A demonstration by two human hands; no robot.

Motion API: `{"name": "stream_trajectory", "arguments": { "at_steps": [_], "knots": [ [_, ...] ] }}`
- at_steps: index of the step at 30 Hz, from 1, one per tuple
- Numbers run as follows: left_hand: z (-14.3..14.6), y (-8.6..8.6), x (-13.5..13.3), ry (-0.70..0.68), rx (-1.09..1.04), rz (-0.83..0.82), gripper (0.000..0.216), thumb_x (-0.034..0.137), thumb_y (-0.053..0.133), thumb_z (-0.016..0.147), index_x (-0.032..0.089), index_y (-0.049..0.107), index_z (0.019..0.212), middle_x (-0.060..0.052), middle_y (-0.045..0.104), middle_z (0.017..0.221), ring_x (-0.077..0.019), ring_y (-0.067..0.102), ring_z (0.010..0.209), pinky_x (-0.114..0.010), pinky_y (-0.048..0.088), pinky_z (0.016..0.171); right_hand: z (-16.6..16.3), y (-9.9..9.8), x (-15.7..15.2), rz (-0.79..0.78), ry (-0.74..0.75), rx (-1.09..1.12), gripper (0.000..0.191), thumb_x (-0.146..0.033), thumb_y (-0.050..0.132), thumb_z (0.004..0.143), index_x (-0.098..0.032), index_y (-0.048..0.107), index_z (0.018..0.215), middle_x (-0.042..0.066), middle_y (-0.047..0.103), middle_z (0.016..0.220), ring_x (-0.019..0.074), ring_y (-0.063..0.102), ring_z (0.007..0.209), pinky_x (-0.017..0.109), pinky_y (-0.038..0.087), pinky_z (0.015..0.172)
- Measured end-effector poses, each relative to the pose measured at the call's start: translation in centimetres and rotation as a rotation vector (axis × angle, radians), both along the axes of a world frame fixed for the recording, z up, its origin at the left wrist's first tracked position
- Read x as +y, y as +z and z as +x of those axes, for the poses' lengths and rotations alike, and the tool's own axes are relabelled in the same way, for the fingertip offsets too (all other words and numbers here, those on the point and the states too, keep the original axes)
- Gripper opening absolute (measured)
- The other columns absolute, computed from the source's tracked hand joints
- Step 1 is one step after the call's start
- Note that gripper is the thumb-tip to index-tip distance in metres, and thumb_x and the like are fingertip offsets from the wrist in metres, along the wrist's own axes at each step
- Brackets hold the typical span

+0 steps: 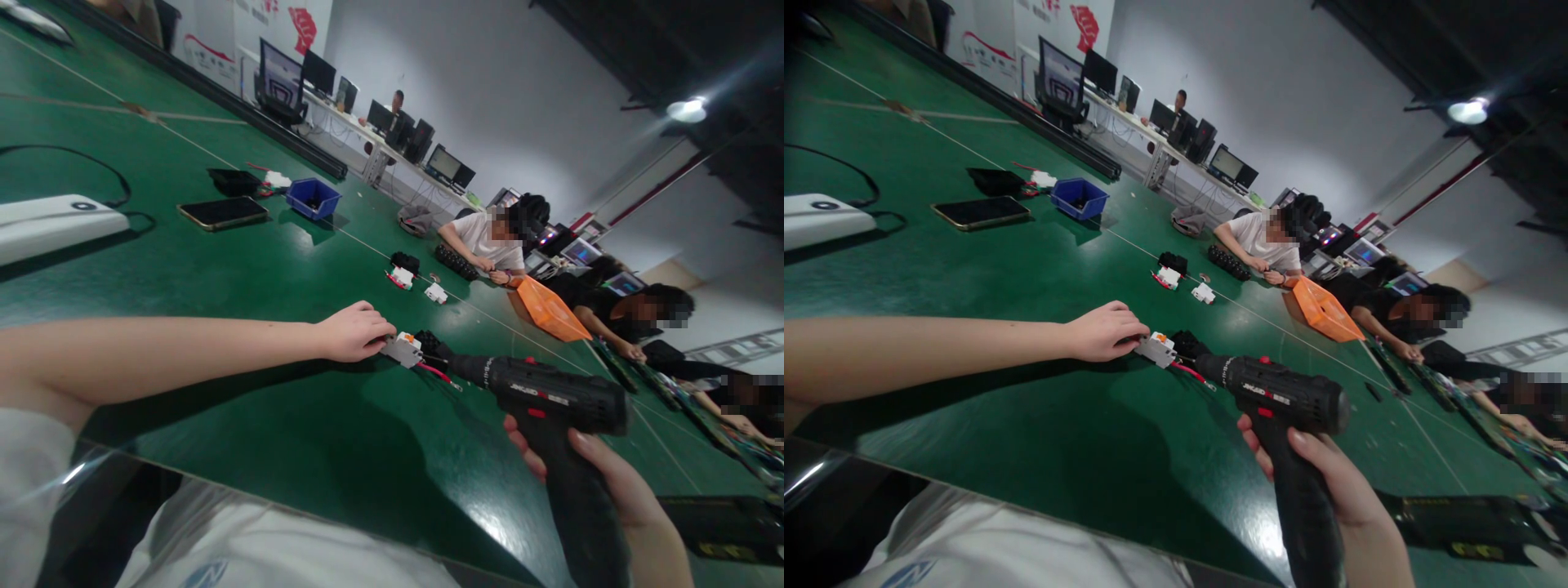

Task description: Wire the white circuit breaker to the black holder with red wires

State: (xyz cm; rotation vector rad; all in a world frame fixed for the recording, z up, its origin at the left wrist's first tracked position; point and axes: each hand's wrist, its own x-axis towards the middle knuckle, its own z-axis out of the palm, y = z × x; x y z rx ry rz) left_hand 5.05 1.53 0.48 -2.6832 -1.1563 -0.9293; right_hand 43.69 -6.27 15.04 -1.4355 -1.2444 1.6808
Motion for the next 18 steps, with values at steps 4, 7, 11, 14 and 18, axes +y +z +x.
{"name": "stream_trajectory", "arguments": {
  "at_steps": [4,7,11,14,18],
  "knots": [
    [0.0,0.1,0.0,0.004,0.012,-0.011,0.022,0.025,0.052,0.097,0.022,0.064,0.114,-0.005,0.076,0.104,-0.0189,0.069,0.094,-0.037,0.038,0.093,1.1,0.1,0.6,0.002,0.011,0.019,0.051,-0.046,0.077,0.080,-0.019,0.070,0.123,0.018,0.075,0.119,0.0355,0.071,0.112,0.044,0.064,0.090],
    [-0.1,0.1,-0.1,0.001,0.037,-0.014,0.023,0.024,0.051,0.097,0.021,0.062,0.117,-0.005,0.075,0.106,-0.0193,0.068,0.096,-0.037,0.038,0.094,1.4,0.1,1.5,0.040,-0.021,0.055,0.041,-0.047,0.074,0.082,-0.024,0.072,0.116,0.013,0.074,0.122,0.0315,0.072,0.112,0.040,0.065,0.086],
    [-0.2,0.1,-0.1,0.008,0.047,-0.013,0.024,0.026,0.049,0.098,0.021,0.061,0.119,-0.006,0.074,0.108,-0.0195,0.068,0.098,-0.038,0.040,0.096,0.1,-0.8,4.2,0.256,-0.092,0.031,0.039,-0.042,0.079,0.078,-0.024,0.073,0.112,0.009,0.075,0.119,0.0226,0.075,0.085,0.032,0.065,0.072],
    [-0.1,0.3,-0.2,0.027,0.049,-0.034,0.024,0.028,0.050,0.097,0.021,0.061,0.118,-0.005,0.074,0.105,-0.0194,0.067,0.096,-0.039,0.041,0.097,-0.5,-2.6,7.3,0.417,-0.148,-0.126,0.047,-0.044,0.086,0.069,-0.019,0.074,0.107,0.010,0.076,0.107,0.0206,0.070,0.073,0.031,0.060,0.063],
    [0.2,0.6,-0.4,0.056,0.063,-0.038,0.025,0.029,0.048,0.098,0.021,0.061,0.118,-0.006,0.074,0.105,-0.0207,0.068,0.098,-0.041,0.043,0.096,1.0,-5.3,11.2,0.475,-0.137,-0.733,0.053,-0.060,0.078,0.071,-0.012,0.074,0.094,0.009,0.073,0.076,0.0266,0.067,0.066,0.034,0.049,0.055]
  ]
}}
